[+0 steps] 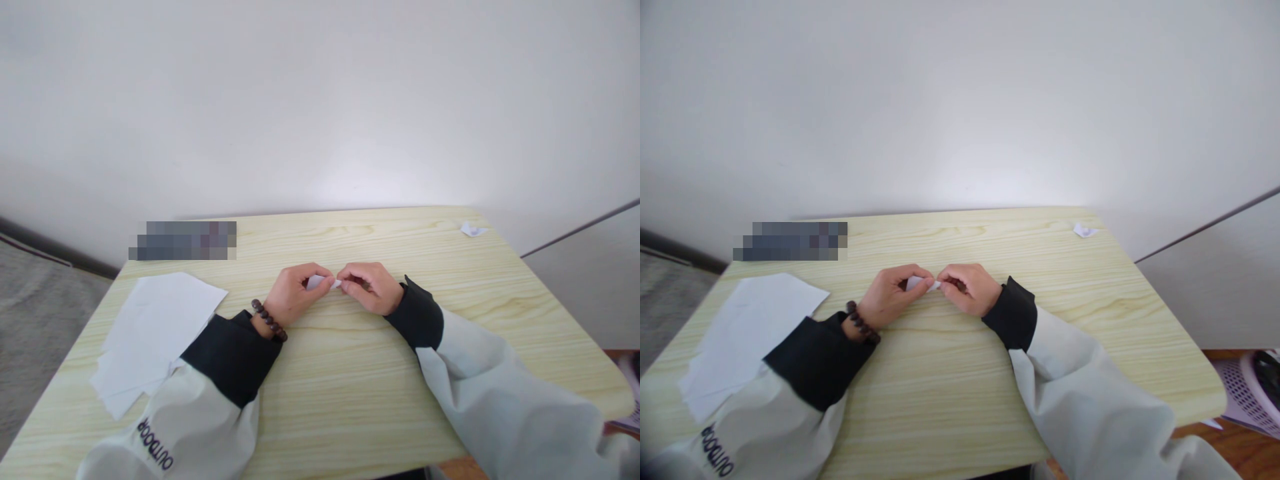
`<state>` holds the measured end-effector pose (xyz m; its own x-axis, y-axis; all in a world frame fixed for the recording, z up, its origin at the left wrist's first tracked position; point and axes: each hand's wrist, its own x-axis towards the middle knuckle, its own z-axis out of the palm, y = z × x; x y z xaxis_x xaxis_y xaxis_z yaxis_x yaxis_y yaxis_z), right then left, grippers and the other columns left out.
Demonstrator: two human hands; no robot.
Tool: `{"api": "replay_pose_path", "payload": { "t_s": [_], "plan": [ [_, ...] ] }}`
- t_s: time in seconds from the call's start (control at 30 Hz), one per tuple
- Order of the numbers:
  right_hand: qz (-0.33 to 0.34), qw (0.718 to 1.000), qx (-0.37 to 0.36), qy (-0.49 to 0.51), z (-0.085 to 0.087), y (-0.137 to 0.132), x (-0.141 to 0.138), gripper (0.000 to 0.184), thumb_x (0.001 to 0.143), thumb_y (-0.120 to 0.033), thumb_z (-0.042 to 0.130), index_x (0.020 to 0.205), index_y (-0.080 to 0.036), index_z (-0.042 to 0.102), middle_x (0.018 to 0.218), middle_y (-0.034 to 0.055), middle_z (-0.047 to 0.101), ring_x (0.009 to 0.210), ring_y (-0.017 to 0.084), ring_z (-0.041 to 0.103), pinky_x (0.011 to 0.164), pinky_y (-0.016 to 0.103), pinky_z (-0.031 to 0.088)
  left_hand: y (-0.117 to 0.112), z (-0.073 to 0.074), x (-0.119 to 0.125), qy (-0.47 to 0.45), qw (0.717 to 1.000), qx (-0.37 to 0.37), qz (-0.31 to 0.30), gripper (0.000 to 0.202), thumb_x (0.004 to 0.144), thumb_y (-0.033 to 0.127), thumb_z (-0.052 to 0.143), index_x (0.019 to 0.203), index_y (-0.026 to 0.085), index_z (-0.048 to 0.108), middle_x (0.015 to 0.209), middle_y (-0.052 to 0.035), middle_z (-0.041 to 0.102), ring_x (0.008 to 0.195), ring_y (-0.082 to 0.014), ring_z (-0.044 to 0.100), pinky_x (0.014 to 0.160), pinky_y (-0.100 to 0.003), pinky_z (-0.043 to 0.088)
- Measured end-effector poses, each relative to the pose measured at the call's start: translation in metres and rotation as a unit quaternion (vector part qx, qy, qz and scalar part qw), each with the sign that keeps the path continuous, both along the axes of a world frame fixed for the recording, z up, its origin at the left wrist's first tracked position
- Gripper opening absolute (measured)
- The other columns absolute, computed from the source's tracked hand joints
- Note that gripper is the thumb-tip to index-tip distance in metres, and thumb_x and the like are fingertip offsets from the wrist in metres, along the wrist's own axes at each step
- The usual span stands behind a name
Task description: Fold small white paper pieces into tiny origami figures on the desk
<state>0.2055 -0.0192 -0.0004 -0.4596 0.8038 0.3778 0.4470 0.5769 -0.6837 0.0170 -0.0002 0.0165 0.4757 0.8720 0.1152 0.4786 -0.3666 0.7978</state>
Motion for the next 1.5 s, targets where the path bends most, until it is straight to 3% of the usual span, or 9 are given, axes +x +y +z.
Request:
{"api": "replay_pose_path", "payload": {
  "t_s": [0.67,0.77,0.9,1.0,1.3,1.5],
  "plan": [
    [-0.003,1.0,0.008,-0.005,-0.001,0.0,-0.001,0.012,0.082,-0.02,0.048,0.076,-0.016,0.058,0.06,-0.0013,0.056,0.049,0.008,0.045,0.048,0.019,0.035,0.0,0.0,0.0,0.005,1.0,0.001,-0.004,0.025,0.079,0.036,0.053,0.075,0.016,0.068,0.065,0.0009,0.064,0.055,-0.01,0.05,0.052,-0.021,0.038],
    [-0.034,0.999,0.028,-0.013,0.0,-0.001,-0.001,0.013,0.082,-0.022,0.049,0.073,-0.016,0.056,0.058,-0.002,0.054,0.049,0.008,0.045,0.05,0.019,0.036,0.001,-0.003,0.0,-0.014,1.0,-0.01,0.01,0.025,0.079,0.037,0.054,0.08,0.016,0.066,0.065,0.0007,0.063,0.056,-0.0104,0.051,0.054,-0.021,0.039],
    [-0.123,0.99,0.072,0.001,0.0,0.001,-0.001,0.013,0.081,-0.018,0.048,0.07,-0.017,0.054,0.057,-0.0021,0.054,0.05,0.008,0.046,0.051,0.02,0.036,0.003,-0.009,0.0,-0.093,0.994,-0.048,0.03,0.034,0.078,0.037,0.056,0.104,0.015,0.056,0.079,-0.0029,0.066,0.066,-0.0126,0.058,0.058,-0.023,0.044],
    [-0.174,0.982,0.079,0.01,-0.001,0.002,0.0,0.012,0.081,-0.019,0.049,0.07,-0.017,0.054,0.057,-0.0019,0.055,0.051,0.009,0.049,0.053,0.02,0.037,0.004,-0.013,0.0,-0.114,0.991,-0.059,0.029,0.035,0.077,0.036,0.058,0.104,0.015,0.055,0.085,-0.005,0.067,0.07,-0.0134,0.06,0.061,-0.024,0.046],
    [-0.097,0.987,0.118,-0.044,-0.001,0.004,-0.003,0.012,0.084,-0.023,0.05,0.081,-0.016,0.058,0.066,0.0006,0.06,0.056,0.009,0.052,0.055,0.021,0.039,0.005,-0.012,-0.001,-0.052,0.998,0.012,0.038,0.027,0.077,0.036,0.058,0.093,0.015,0.063,0.078,-0.003,0.065,0.065,-0.0131,0.056,0.06,-0.025,0.044],
    [-0.138,0.982,0.126,-0.023,-0.001,0.004,-0.003,0.009,0.084,-0.023,0.051,0.082,-0.017,0.059,0.066,0.0009,0.061,0.057,0.01,0.054,0.055,0.021,0.042,0.007,-0.015,-0.001,-0.135,0.989,-0.038,0.041,0.022,0.077,0.034,0.059,0.09,0.017,0.055,0.076,-0.0008,0.063,0.065,-0.0126,0.06,0.062,-0.024,0.047]
  ]
}}
